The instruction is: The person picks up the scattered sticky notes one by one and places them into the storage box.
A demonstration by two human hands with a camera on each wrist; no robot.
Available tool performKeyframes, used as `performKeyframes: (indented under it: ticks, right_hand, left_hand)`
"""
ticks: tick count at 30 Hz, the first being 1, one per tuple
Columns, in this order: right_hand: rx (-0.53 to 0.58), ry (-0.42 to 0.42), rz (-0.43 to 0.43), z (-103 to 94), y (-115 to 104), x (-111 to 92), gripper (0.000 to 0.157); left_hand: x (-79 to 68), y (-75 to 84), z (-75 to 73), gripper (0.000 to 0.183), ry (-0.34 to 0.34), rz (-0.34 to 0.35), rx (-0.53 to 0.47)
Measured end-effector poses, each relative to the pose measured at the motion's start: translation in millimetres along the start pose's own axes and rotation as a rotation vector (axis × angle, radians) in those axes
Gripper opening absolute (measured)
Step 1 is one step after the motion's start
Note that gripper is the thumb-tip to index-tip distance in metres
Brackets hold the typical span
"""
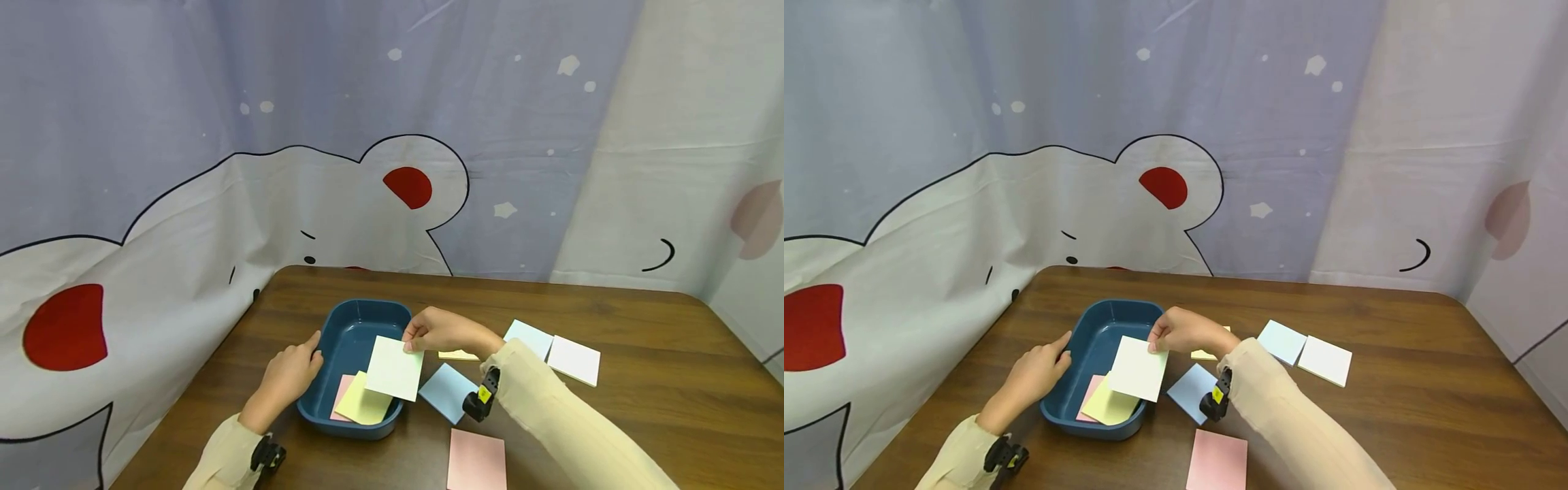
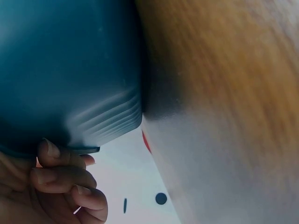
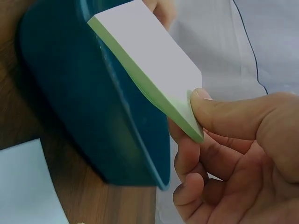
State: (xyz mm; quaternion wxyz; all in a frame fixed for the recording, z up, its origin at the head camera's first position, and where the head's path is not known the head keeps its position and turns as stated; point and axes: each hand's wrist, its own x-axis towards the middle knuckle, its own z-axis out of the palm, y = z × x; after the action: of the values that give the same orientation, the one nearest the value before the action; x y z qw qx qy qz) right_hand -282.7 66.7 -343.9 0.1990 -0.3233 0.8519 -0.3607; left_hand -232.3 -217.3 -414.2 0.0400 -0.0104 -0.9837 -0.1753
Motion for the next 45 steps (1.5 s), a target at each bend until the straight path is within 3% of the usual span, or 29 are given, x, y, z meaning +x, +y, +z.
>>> performKeyframes:
  ticks: [11, 21, 30, 45]
  right_hand:
    - [0.0, -0.008, -0.018, 16.8, -15.7, 21.8, 0.009]
    - [-0.001, -0.032, 0.014, 32.7, -15.6, 36.9, 0.009]
    - [-0.08, -0.047, -0.022, 45.7, -14.0, 43.5, 0.006]
    - [-0.095, -0.066, 0.038, 59.6, -19.2, 49.4, 0.007]
  left_hand:
    - [0.0, -0.2, 2.1, 0.051, 0.006, 0.013, -0.002]
    - [-0.5, 1.1, 2.8, 0.051, -0.001, 0.006, -0.001]
    - [0.3, 0.9, 1.5, 0.051, 0.014, 0.014, 0.012]
    - [0.7, -0.2, -1.0, 0.051, 0.009, 0.014, -0.002]
